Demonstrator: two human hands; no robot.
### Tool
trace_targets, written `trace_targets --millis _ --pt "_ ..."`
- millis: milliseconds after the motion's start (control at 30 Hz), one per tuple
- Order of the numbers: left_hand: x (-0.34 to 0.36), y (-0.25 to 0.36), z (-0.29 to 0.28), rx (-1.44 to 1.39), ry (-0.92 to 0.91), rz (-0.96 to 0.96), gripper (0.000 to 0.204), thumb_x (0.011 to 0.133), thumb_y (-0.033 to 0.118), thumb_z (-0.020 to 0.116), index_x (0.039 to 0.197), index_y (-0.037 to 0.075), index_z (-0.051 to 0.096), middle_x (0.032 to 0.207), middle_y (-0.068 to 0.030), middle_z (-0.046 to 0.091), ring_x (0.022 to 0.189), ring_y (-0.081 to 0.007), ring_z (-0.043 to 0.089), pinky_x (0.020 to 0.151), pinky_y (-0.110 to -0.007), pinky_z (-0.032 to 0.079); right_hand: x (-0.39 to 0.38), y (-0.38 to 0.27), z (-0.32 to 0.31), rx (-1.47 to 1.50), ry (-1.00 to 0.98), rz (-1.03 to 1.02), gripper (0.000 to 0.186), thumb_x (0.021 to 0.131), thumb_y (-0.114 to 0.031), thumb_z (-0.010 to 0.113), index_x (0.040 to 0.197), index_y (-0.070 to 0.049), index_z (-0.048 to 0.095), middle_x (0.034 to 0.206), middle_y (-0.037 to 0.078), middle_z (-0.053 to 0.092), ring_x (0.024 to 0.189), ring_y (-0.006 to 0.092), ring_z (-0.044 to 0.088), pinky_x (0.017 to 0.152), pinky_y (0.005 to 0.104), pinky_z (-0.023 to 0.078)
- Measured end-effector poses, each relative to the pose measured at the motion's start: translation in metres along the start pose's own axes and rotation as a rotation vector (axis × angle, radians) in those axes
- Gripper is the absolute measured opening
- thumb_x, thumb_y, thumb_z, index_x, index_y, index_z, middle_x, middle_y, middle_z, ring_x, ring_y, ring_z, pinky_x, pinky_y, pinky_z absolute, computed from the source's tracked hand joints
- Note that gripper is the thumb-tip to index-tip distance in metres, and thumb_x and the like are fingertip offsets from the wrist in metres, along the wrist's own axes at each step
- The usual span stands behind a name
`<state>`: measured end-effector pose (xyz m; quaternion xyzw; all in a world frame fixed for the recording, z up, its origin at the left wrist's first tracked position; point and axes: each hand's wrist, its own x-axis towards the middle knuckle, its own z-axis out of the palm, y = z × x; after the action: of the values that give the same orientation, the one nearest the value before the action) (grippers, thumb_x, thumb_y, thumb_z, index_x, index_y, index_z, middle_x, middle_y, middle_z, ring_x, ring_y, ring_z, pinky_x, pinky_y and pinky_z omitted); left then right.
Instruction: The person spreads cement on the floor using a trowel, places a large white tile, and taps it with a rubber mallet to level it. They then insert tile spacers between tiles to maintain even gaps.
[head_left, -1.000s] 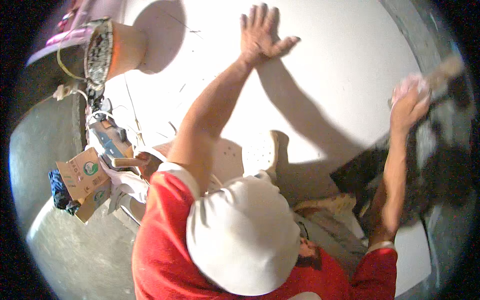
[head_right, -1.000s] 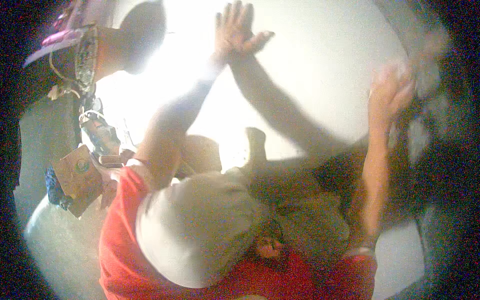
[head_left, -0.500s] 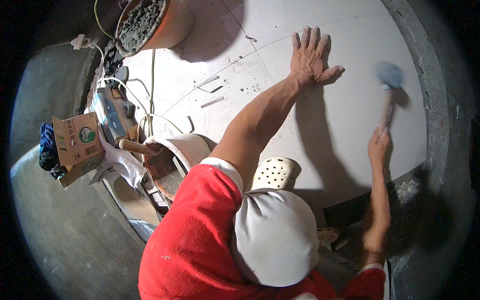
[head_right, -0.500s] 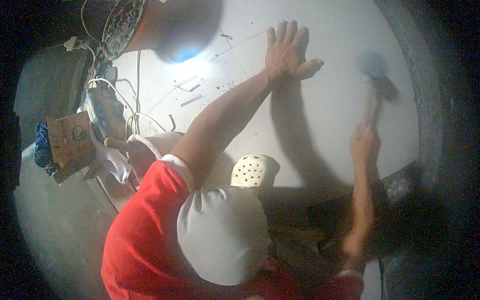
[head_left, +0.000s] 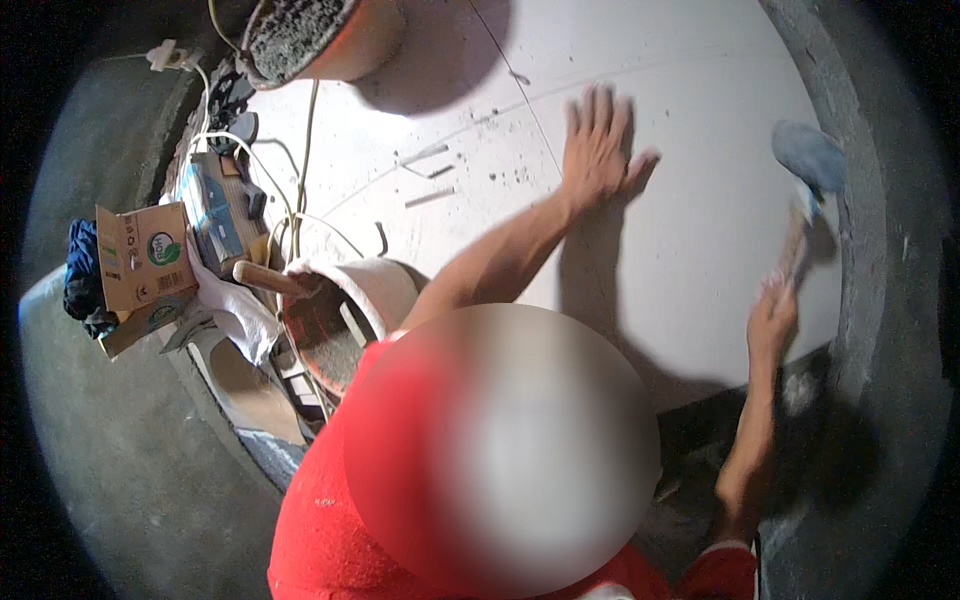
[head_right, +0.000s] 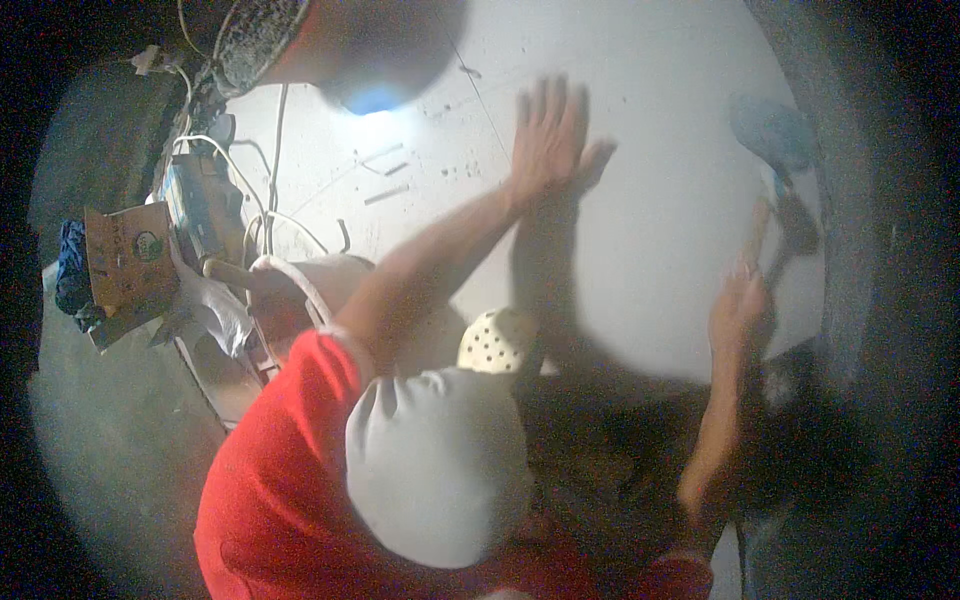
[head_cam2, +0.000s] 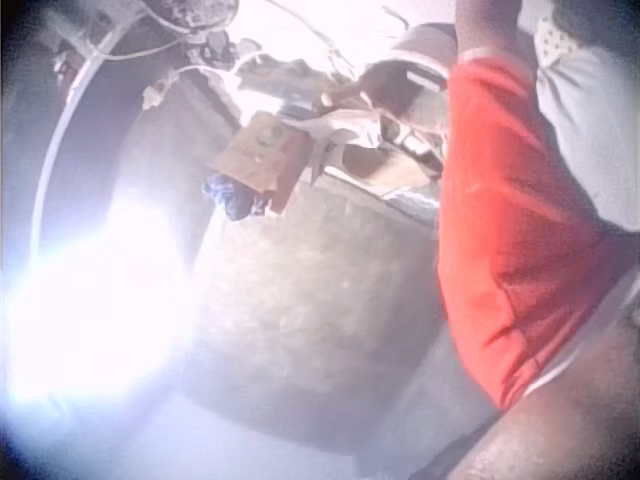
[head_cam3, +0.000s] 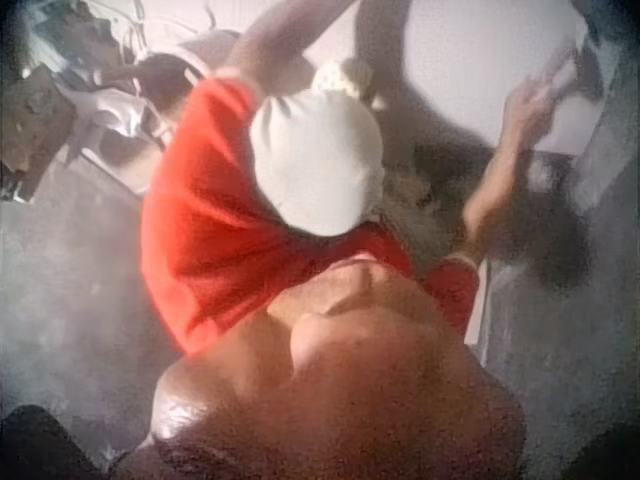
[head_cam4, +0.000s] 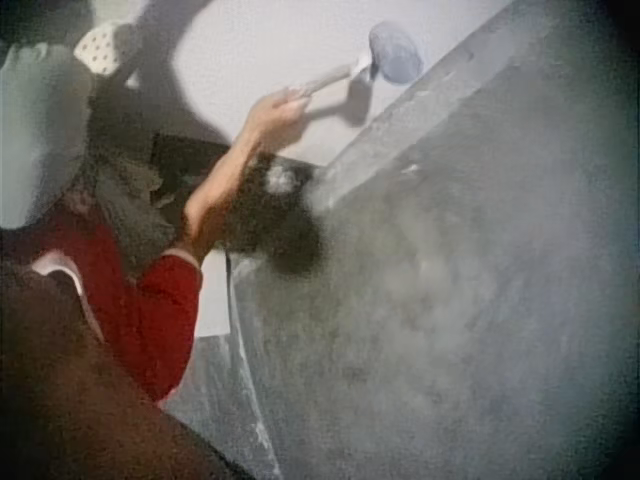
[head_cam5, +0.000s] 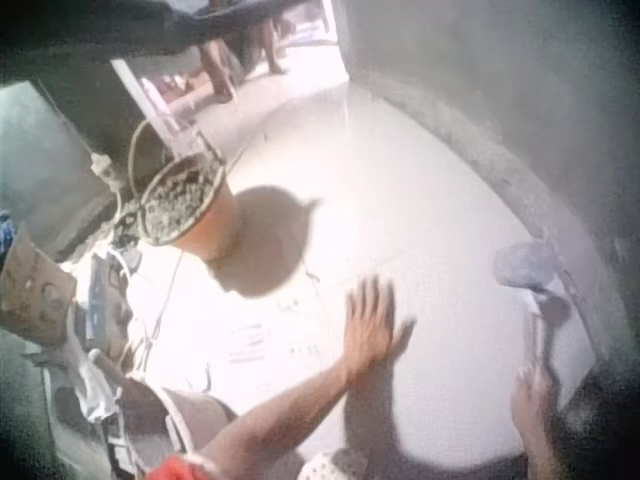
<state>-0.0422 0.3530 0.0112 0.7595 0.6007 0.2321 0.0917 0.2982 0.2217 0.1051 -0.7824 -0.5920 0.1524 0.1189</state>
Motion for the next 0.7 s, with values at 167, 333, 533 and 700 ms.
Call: trace_targets --millis 167,333,533,700 --pt "-0.097 0.006 -0.046 0.034 -0.22 -0.138 0.118 0.084 0.078 0.06 0.156 -0.01 0.025 0.16 -0.0401 0.019 0.153 -0.0565 0.01 0.124 -0.064 0.012 -0.014 -0.003 0.016 0.107 0.223 -0.127 0.04 0.108 -0.027 0.051 0.122 0.008 0.063 0.11 0.026 0.07 0.1 0.0385 0.07 0.089 0.0421 0.053" --pt "-0.105 -0.007 -0.069 0.109 -0.416 -0.048 0.136 0.07 0.078 0.073 0.158 -0.009 0.017 0.166 -0.0338 0.013 0.157 -0.0484 0.007 0.129 -0.056 0.01 -0.015 -0.024 0.029 -0.244 -0.305 -0.073 0.04 0.108 -0.029 0.048 0.118 0.007 0.064 0.108 0.031 0.069 0.102 0.0447 0.07 0.086 0.0444 0.055" --pt "-0.103 -0.018 -0.073 -0.013 -0.385 0.007 0.138 0.065 0.071 0.08 0.159 -0.008 0.016 0.167 -0.0312 0.015 0.157 -0.0461 0.01 0.13 -0.054 0.012 -0.002 -0.012 0.027 -0.029 0.107 -0.192 0.042 0.11 -0.03 0.045 0.113 0.007 0.064 0.097 0.029 0.071 0.094 0.0445 0.071 0.076 0.0464 0.054" --pt "-0.096 -0.02 -0.065 0.127 -0.397 0.039 0.144 0.06 0.072 0.084 0.159 -0.008 0.016 0.167 -0.0308 0.015 0.157 -0.046 0.01 0.129 -0.055 0.012 0.008 -0.006 0.027 -0.253 -0.087 -0.1 0.05 0.106 -0.042 0.05 0.134 -0.001 0.06 0.107 0.027 0.072 0.097 0.0484 0.07 0.082 0.0546 0.056"
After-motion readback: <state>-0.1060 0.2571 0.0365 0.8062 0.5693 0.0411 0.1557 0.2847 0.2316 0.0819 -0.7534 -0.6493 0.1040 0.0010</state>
